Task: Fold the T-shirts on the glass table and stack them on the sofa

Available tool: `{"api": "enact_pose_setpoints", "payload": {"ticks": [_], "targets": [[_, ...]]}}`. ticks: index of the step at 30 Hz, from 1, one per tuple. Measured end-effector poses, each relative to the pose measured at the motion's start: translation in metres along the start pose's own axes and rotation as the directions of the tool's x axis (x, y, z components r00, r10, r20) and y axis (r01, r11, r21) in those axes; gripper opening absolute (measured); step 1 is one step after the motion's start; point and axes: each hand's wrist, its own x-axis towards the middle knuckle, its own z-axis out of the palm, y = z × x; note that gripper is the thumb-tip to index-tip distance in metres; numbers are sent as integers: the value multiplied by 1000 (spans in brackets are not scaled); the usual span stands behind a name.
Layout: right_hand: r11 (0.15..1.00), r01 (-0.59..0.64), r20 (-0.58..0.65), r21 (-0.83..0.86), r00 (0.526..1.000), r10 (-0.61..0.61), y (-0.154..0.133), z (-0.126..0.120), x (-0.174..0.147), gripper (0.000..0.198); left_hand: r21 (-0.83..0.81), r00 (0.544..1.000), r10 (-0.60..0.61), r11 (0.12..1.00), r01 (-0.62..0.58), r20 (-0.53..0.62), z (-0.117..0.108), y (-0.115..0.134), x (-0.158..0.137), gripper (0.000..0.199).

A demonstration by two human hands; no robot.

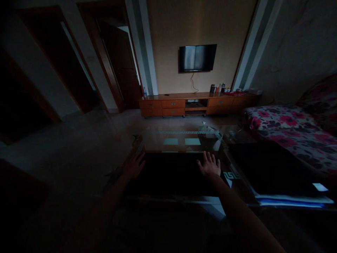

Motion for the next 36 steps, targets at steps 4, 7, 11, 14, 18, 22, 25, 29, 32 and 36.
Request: {"api": "enact_pose_setpoints", "payload": {"ticks": [4, 7, 11, 14, 18, 22, 25, 29, 32, 36], "targets": [[993, 51, -147, -109, 987, -67, -9, -10, -12, 80, 24, 991, 90, 996, -89, -94, -15, 18, -2, 59], [973, 201, -100, -115, 972, -213, -14, -14, -23, 78, -32, 977, 207, 978, -208, -49, -14, 32, -6, 63], [975, 221, 52, -27, 974, -219, -14, -11, -33, 79, -91, 946, 314, 947, -307, 79, -2, 38, -17, 63], [971, 238, 48, -36, 971, -236, -14, -10, -32, 75, -84, 948, 304, 951, -296, 94, -1, 40, -20, 59], [971, 225, -12, -78, 974, -227, -32, -18, -33, 72, -57, 953, 302, 952, -300, 30, -8, 55, -20, 58], [923, 385, 27, 2, 923, -385, -61, -22, -46, 74, -112, 879, 476, 876, -469, 42, -8, 74, -23, 58], [899, 434, 85, 55, 895, -437, -71, -19, -56, 72, -150, 835, 539, 840, -522, 114, -6, 77, -24, 55], [907, 418, 107, 53, 900, -421, -73, -16, -59, 71, -149, 835, 532, 845, -513, 140, -9, 78, -23, 55], [908, 418, 87, 37, 904, -419, -79, -18, -62, 70, -178, 815, 566, 821, -543, 125, -12, 89, -25, 58], [827, 553, 99, 97, 822, -561, -87, -18, -67, 67, -252, 750, 652, 749, -613, 113, -9, 109, -35, 54]]}}
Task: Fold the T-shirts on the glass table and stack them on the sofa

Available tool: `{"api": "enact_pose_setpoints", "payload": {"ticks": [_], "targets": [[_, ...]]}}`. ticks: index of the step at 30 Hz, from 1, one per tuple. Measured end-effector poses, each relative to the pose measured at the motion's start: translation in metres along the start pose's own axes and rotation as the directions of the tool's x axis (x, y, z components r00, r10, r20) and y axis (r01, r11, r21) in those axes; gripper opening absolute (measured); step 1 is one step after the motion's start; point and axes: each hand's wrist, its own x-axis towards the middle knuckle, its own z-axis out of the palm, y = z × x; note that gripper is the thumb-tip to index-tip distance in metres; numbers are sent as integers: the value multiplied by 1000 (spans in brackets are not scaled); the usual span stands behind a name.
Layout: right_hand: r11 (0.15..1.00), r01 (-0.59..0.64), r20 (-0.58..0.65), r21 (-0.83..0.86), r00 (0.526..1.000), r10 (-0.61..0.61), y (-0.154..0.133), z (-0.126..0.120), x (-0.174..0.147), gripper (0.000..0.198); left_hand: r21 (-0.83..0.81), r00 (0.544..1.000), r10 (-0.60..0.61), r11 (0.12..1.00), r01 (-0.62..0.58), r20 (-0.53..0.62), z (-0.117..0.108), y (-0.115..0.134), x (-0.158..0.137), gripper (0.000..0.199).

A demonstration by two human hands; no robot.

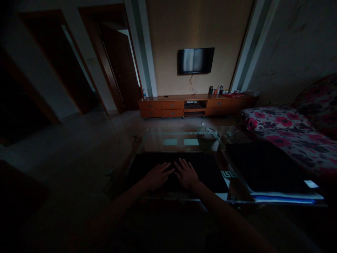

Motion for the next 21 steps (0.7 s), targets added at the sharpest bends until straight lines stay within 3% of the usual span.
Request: {"api": "enact_pose_setpoints", "payload": {"ticks": [2, 4, 6, 8, 10, 12, 14, 19, 21], "targets": [[999, 26, 14, 26, 1000, -26, 5, 0, -1, 66, -13, 1000, 9, 1000, -8, 13, 3, 4, 0, 53], [999, -25, 5, 22, 1000, 25, 20, -1, -4, 67, -25, 1000, -2, 1000, 3, 17, 2, 1, -4, 53], [991, -131, -23, -19, 991, 131, 42, -3, -9, 65, -22, 999, -52, 998, 52, 6, -2, -10, -12, 53], [958, -279, -66, -66, 959, 275, 67, -3, -16, 64, 16, 983, -182, 983, 183, -35, -6, -26, -24, 53], [914, -398, -96, -84, 916, 390, 88, -3, -22, 65, 61, 914, -390, 916, 398, -109, -8, -45, -38, 56], [885, -459, -111, -77, 886, 450, 102, -2, -26, 68, 74, 799, -579, 800, 595, -164, -7, -62, -50, 64], [873, -483, -120, -69, 873, 473, 107, -1, -27, 71, 71, 724, -670, 724, 686, -163, -4, -73, -59, 73], [861, -499, -99, -97, 866, 490, 105, 0, -23, 73, 81, 701, -698, 698, 712, -146, -1, -77, -58, 76], [860, -498, -83, -110, 867, 491, 101, 0, -22, 73, 79, 646, -746, 643, 762, -162, -7, -73, -53, 76]]}}
